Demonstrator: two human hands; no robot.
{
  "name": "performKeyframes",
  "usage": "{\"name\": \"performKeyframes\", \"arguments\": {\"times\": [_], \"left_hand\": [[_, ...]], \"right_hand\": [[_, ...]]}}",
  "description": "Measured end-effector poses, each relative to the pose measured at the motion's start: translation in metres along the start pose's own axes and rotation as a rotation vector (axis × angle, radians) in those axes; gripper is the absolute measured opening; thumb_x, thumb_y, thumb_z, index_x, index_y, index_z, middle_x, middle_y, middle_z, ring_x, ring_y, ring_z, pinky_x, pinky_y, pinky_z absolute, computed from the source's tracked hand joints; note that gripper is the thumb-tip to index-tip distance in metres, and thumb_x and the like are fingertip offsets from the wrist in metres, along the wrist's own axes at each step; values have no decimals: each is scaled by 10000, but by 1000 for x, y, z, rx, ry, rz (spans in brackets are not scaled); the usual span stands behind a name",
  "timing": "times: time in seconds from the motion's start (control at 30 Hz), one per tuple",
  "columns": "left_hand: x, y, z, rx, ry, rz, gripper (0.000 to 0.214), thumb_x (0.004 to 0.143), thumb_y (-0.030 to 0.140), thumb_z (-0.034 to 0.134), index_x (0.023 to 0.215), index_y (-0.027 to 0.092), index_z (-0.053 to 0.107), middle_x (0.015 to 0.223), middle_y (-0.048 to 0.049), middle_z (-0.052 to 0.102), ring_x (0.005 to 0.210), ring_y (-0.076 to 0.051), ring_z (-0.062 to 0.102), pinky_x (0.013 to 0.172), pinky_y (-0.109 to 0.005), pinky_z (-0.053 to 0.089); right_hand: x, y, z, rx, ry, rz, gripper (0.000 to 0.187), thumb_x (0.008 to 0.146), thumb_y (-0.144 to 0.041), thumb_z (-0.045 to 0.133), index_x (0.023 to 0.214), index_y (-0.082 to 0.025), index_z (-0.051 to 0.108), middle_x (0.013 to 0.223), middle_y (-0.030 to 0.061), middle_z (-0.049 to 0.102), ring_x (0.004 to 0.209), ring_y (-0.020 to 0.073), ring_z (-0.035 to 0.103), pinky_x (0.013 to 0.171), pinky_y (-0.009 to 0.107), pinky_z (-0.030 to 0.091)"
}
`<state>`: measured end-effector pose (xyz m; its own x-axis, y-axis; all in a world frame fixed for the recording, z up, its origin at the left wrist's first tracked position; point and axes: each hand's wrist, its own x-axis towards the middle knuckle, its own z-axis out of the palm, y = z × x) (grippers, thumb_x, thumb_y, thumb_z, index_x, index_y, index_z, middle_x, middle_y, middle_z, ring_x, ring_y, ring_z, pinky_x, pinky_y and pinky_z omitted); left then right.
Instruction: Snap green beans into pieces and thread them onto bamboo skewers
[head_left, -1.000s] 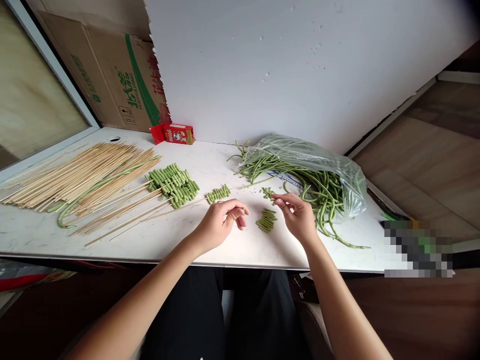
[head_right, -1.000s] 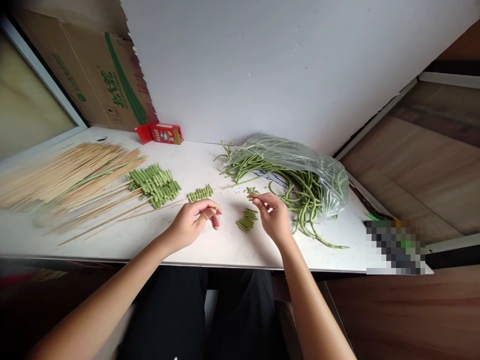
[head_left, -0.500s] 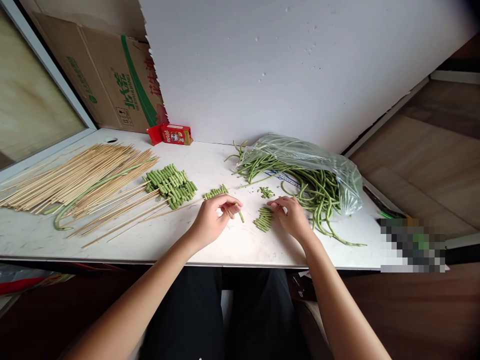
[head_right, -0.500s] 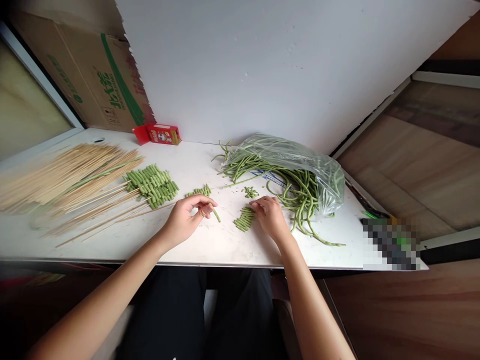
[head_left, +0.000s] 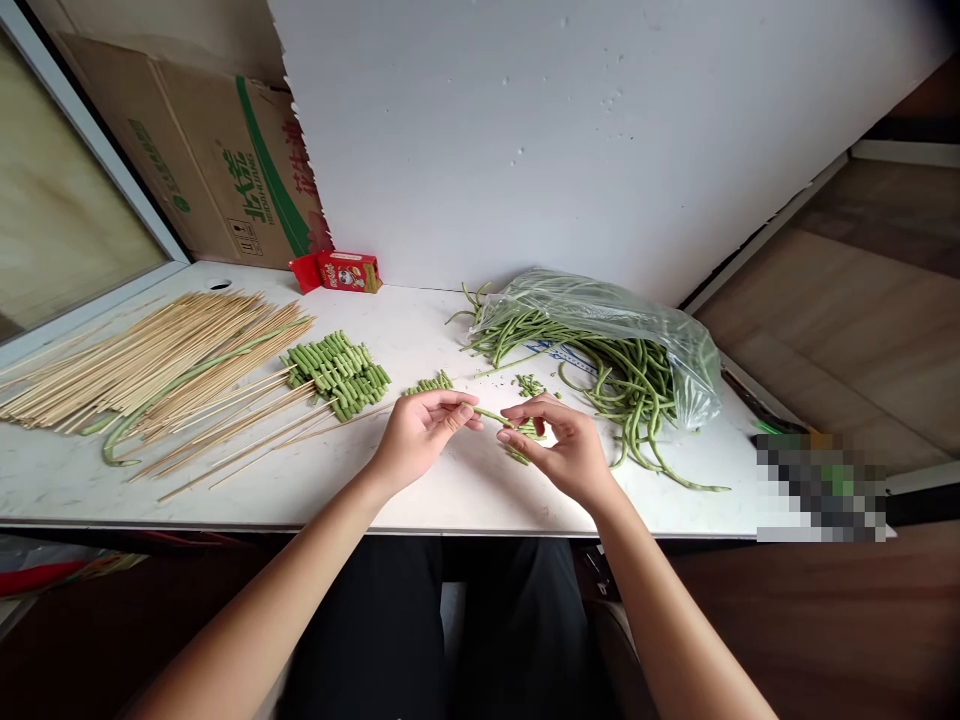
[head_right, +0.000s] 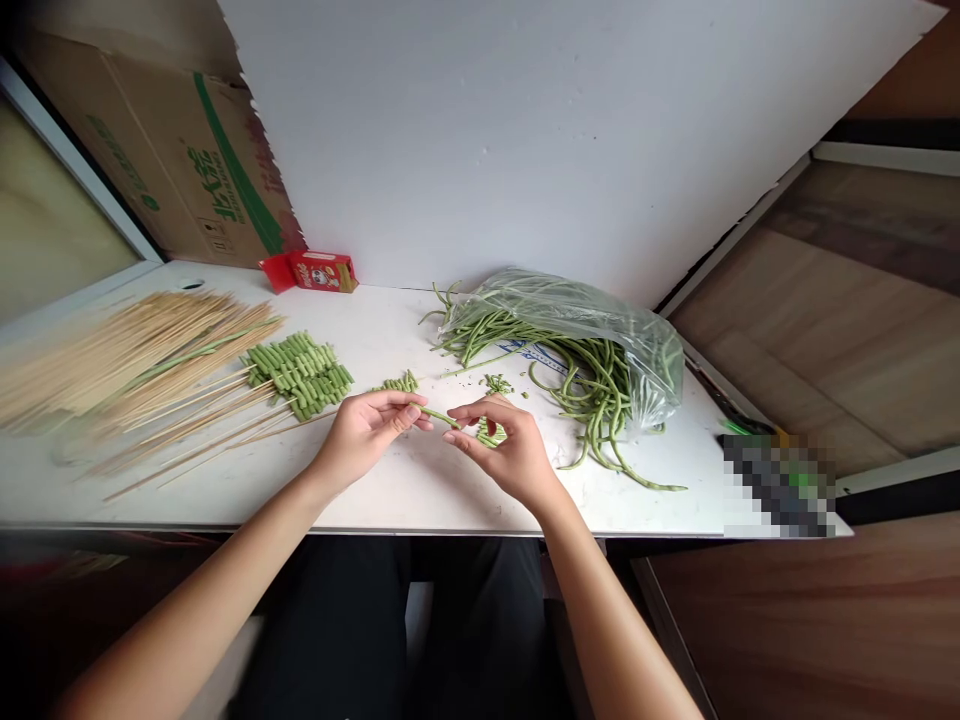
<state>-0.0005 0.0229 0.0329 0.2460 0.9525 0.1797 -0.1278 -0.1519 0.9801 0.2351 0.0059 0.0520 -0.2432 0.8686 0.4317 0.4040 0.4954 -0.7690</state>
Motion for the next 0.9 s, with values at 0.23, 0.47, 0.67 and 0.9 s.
{"name": "performKeyframes", "arguments": {"times": [0.23,0.47,0.67,0.9], "left_hand": [[1,2,0,-24,-16,21,360,931,442,800,1113,133,780,984,-115,828,902,-229,812,876,-317,619],[0,10,-4,72,-72,36,333,928,411,804,1108,132,798,904,-102,830,815,-222,811,808,-318,637],[-5,19,0,130,-109,79,293,923,366,809,1101,133,807,903,-100,830,811,-221,804,818,-332,641],[-9,19,5,307,-99,141,167,946,295,771,1019,155,824,892,-76,821,706,-180,755,743,-306,584]], "right_hand": [[0,0,4,13,48,-65,175,880,-354,876,1017,-263,815,935,65,790,864,234,672,696,380,511],[0,-8,5,-16,69,-85,125,903,-334,854,986,-258,798,923,62,780,869,239,672,722,394,527],[-1,-11,6,-48,71,-105,120,928,-355,827,992,-260,794,912,69,772,859,245,660,728,408,529],[-1,-16,12,-80,2,-124,90,980,-349,762,997,-260,762,906,62,754,873,242,625,739,396,505]]}}
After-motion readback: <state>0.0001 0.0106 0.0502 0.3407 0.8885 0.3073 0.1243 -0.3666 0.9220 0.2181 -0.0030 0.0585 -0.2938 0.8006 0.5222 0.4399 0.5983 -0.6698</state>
